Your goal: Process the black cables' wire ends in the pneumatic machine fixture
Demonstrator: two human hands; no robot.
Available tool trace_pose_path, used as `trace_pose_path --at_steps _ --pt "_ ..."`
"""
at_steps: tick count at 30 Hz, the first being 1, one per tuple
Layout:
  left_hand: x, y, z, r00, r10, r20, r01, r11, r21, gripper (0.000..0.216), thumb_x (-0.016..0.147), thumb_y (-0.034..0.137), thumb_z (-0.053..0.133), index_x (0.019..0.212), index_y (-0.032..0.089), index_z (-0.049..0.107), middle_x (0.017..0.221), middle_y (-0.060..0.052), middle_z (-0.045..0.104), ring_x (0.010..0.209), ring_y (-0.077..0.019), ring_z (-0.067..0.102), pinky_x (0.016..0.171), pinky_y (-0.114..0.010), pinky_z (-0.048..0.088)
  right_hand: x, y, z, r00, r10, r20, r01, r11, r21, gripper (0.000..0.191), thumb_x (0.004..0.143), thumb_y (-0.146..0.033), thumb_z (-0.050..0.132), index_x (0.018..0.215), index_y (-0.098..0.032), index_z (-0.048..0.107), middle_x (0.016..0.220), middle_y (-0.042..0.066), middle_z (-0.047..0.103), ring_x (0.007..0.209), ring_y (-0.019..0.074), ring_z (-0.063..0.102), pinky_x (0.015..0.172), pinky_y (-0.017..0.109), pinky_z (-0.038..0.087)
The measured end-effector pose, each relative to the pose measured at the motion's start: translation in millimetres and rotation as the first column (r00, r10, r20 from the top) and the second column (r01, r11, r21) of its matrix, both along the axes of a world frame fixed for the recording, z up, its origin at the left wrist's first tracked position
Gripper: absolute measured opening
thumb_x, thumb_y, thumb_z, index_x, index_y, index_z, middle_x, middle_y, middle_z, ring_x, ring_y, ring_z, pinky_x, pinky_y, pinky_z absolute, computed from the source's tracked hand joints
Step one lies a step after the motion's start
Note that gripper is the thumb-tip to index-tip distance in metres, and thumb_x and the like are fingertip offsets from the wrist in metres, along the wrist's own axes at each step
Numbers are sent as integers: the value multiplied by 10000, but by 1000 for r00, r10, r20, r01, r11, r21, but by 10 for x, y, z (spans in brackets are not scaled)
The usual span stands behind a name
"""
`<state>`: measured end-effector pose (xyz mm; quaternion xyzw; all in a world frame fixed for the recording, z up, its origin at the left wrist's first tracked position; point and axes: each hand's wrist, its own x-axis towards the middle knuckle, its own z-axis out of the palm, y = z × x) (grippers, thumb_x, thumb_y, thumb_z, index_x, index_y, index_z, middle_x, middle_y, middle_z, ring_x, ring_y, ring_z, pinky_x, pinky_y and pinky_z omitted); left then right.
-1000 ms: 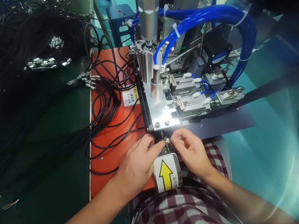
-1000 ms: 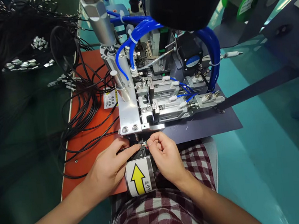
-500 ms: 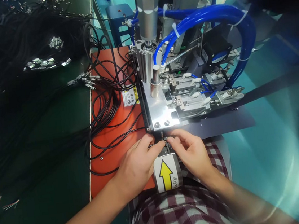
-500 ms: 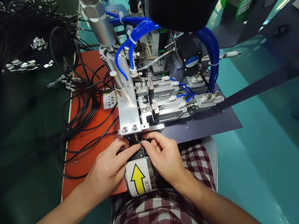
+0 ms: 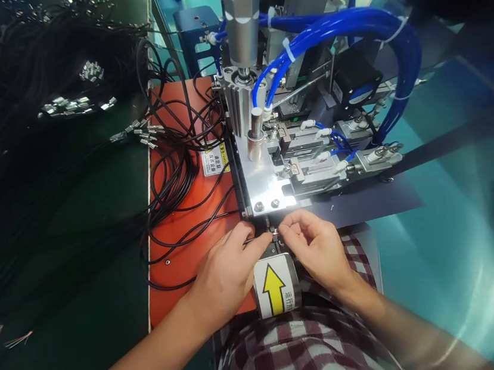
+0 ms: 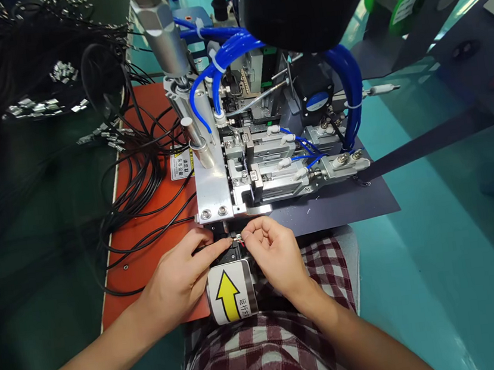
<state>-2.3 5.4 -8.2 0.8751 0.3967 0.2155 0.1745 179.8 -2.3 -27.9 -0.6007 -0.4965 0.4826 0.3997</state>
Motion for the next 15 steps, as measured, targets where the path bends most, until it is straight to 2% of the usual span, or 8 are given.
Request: trace_pose_path --at_steps 3,6,11,13,15 --pt "-3 1 -1 1000 -3 3 3 1000 4 341 877 64 395 1114 83 641 886 -109 552 748 -203 592 617 -316 547 1 19 26 991 -40 -127 25 993 -119 135 804 -289 581 731 -176 583 615 -26 521 531 107 424 484 223 353" --pt "-5 5 1 1000 -4 -4 4 1000 3 335 884 75 394 1113 92 638 884 -101 552 744 -194 588 618 -306 547 -12 57 59 983 -64 -170 31 981 -190 120 767 -275 583 701 -174 587 590 -34 504 517 104 405 471 221 332" --pt "-8 13 -4 1000 -2 -13 2 1000 5 331 891 91 395 1123 97 632 892 -103 552 749 -197 593 630 -308 547 23 85 4 943 -73 -325 -46 938 -344 171 754 -292 600 640 -171 560 503 -70 385 450 76 268 400 214 186" --pt "-10 12 -7 1000 -1 -17 1 1000 -5 335 890 91 399 1132 100 630 887 -101 549 742 -194 592 631 -304 545 55 65 -11 931 -64 -360 -78 927 -366 211 768 -332 619 650 -169 554 504 -72 381 446 72 255 400 218 162" --pt "-11 8 -6 1000 -1 -18 1 1000 -17 339 886 85 404 1140 103 629 890 -102 550 746 -193 593 640 -304 544 72 23 11 943 -67 -326 -57 932 -357 232 774 -374 633 695 -164 573 509 -70 393 444 70 261 402 218 164"
